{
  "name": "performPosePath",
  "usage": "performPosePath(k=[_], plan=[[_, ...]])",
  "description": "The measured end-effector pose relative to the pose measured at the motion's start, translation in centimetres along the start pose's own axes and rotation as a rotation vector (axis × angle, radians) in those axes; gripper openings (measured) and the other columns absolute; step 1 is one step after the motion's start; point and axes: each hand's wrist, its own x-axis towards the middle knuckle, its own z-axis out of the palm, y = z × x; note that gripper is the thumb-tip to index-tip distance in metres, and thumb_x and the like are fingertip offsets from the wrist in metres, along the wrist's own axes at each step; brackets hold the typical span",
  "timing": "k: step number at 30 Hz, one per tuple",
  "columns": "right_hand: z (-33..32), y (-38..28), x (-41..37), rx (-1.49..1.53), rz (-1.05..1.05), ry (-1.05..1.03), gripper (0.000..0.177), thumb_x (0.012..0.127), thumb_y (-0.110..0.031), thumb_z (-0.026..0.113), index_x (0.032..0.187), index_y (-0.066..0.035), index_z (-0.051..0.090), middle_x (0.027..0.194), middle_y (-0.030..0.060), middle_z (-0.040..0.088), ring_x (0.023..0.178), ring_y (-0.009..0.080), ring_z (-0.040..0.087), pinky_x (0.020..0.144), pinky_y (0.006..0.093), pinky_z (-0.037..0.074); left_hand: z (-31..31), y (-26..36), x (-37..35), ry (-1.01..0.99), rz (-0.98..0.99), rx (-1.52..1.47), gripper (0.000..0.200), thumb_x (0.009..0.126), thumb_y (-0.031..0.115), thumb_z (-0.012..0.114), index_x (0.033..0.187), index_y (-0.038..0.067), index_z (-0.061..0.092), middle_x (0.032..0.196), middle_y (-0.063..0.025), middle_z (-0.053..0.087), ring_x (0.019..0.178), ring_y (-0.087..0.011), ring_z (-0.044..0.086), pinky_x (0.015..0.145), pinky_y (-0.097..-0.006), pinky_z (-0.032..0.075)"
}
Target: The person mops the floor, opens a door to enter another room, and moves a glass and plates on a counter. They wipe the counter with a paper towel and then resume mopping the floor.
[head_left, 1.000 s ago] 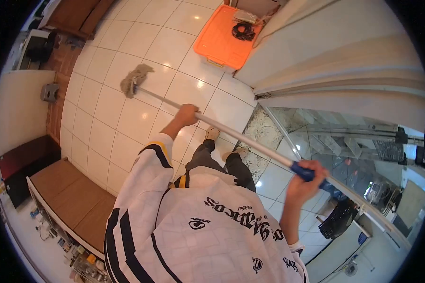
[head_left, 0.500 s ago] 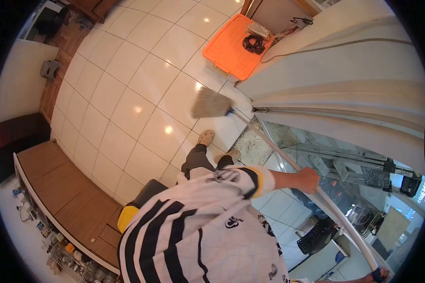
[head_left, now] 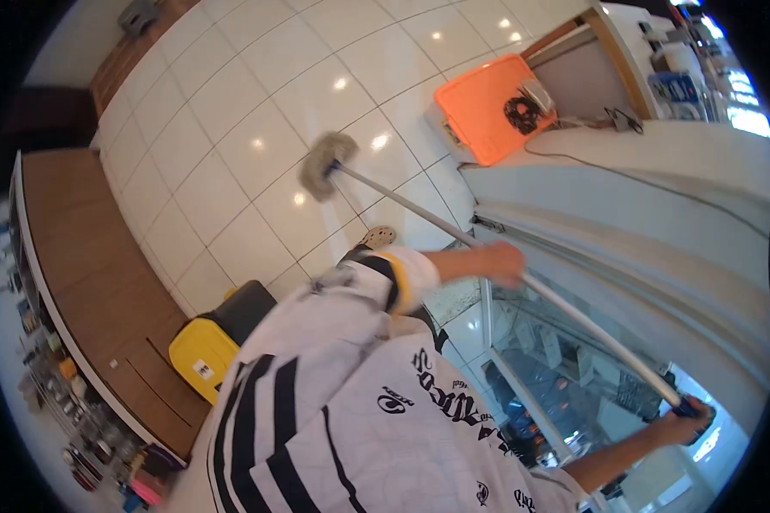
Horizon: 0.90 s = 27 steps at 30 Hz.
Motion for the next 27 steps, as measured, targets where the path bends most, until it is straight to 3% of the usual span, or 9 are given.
performPosePath(k=[1, 4, 11, 16, 18, 20, 24, 25, 27], plan=[[3.1, -4.6, -4.3, -0.271, -0.203, 0.011, 0.018, 0.072, 0.004, 0.057, 0.087, -0.004, 0.052, 0.077, 0.0065, 0.055, 0.072, 0.0166, 0.055, 0.071, 0.0280, 0.049, 0.8, -5.5, -2.5, 0.072, -0.050, 0.072, 0.020, 0.064, 0.023, 0.058, 0.066, 0.004, 0.065, 0.066, -0.0183, 0.061, 0.066, -0.0354, 0.062, 0.060, -0.0457, 0.049], [10.0, -15.7, -15.4, 1.214, 0.812, -0.284, 0.019, 0.084, -0.022, 0.051, 0.085, -0.003, 0.054, 0.080, 0.0129, 0.060, 0.078, 0.0235, 0.058, 0.076, 0.0349, 0.049, -3.7, -18.1, -15.5, 0.293, -0.356, 0.234, 0.017, 0.063, 0.017, 0.060, 0.075, 0.005, 0.063, 0.077, -0.0165, 0.062, 0.078, -0.0351, 0.060, 0.071, -0.0462, 0.047], [9.5, -31.7, -30.9, 1.525, 1.029, -1.257, 0.024, 0.088, -0.027, 0.051, 0.088, -0.003, 0.052, 0.105, 0.0185, 0.058, 0.110, 0.0331, 0.049, 0.099, 0.0460, 0.035, -11.6, -25.1, -35.5, 0.090, -1.436, 0.957, 0.038, 0.076, 0.034, 0.062, 0.109, 0.015, 0.062, 0.129, -0.0192, 0.044, 0.127, -0.0388, 0.030, 0.095, -0.0604, 0.026], [12.1, -21.1, -26.1, 1.435, 0.767, -1.101, 0.030, 0.092, -0.030, 0.045, 0.090, -0.001, 0.052, 0.101, 0.0192, 0.060, 0.106, 0.0350, 0.053, 0.097, 0.0475, 0.035, -4.5, -25.3, -27.7, 0.030, -1.134, 0.456, 0.032, 0.070, 0.030, 0.065, 0.098, 0.014, 0.065, 0.129, -0.0204, 0.044, 0.128, -0.0374, 0.030, 0.096, -0.0655, 0.021], [10.5, -14.1, -20.8, 1.278, 0.682, -0.943, 0.036, 0.091, -0.032, 0.041, 0.087, 0.001, 0.057, 0.098, 0.0204, 0.061, 0.100, 0.0324, 0.057, 0.096, 0.0446, 0.038, 0.0, -22.5, -20.4, 0.033, -0.889, 0.336, 0.027, 0.068, 0.023, 0.064, 0.093, 0.014, 0.066, 0.101, -0.0152, 0.059, 0.112, -0.0331, 0.046, 0.092, -0.0662, 0.025], [7.5, -4.3, -13.8, 1.153, 0.454, -0.765, 0.037, 0.090, -0.032, 0.041, 0.086, -0.001, 0.060, 0.094, 0.0183, 0.062, 0.094, 0.0284, 0.059, 0.091, 0.0444, 0.043, 4.5, -16.4, -12.8, 0.419, -0.359, 0.243, 0.013, 0.068, 0.025, 0.064, 0.076, 0.016, 0.068, 0.086, -0.0126, 0.061, 0.086, -0.0302, 0.058, 0.078, -0.0512, 0.041], [-5.7, 12.3, 5.2, 1.177, 0.099, -0.442, 0.018, 0.086, -0.013, 0.045, 0.080, 0.000, 0.057, 0.081, 0.0148, 0.059, 0.081, 0.0260, 0.059, 0.084, 0.0416, 0.048, 3.8, 4.6, 1.9, 0.327, -0.085, -0.002, 0.024, 0.070, 0.034, 0.064, 0.063, 0.011, 0.066, 0.065, -0.0135, 0.059, 0.063, -0.0331, 0.058, 0.063, -0.0423, 0.047], [-6.8, -3.9, 3.0, 1.276, 0.306, 0.119, 0.027, 0.084, -0.026, 0.051, 0.060, -0.014, 0.049, 0.049, -0.0008, 0.045, 0.044, 0.0137, 0.046, 0.043, 0.0256, 0.039, 3.9, 8.5, 4.5, 0.337, -0.030, -0.056, 0.029, 0.069, 0.035, 0.064, 0.059, 0.008, 0.062, 0.061, -0.0152, 0.058, 0.064, -0.0329, 0.059, 0.061, -0.0445, 0.047], [-11.4, -1.9, 7.0, 1.411, 0.129, 0.078, 0.032, 0.085, -0.022, 0.049, 0.056, -0.017, 0.039, 0.046, -0.0032, 0.033, 0.041, 0.0117, 0.034, 0.039, 0.0252, 0.029, 3.4, 13.5, 8.3, 0.179, 0.006, -0.102, 0.021, 0.062, 0.026, 0.063, 0.070, 0.007, 0.065, 0.070, -0.0154, 0.062, 0.071, -0.0331, 0.062, 0.063, -0.0450, 0.049]])
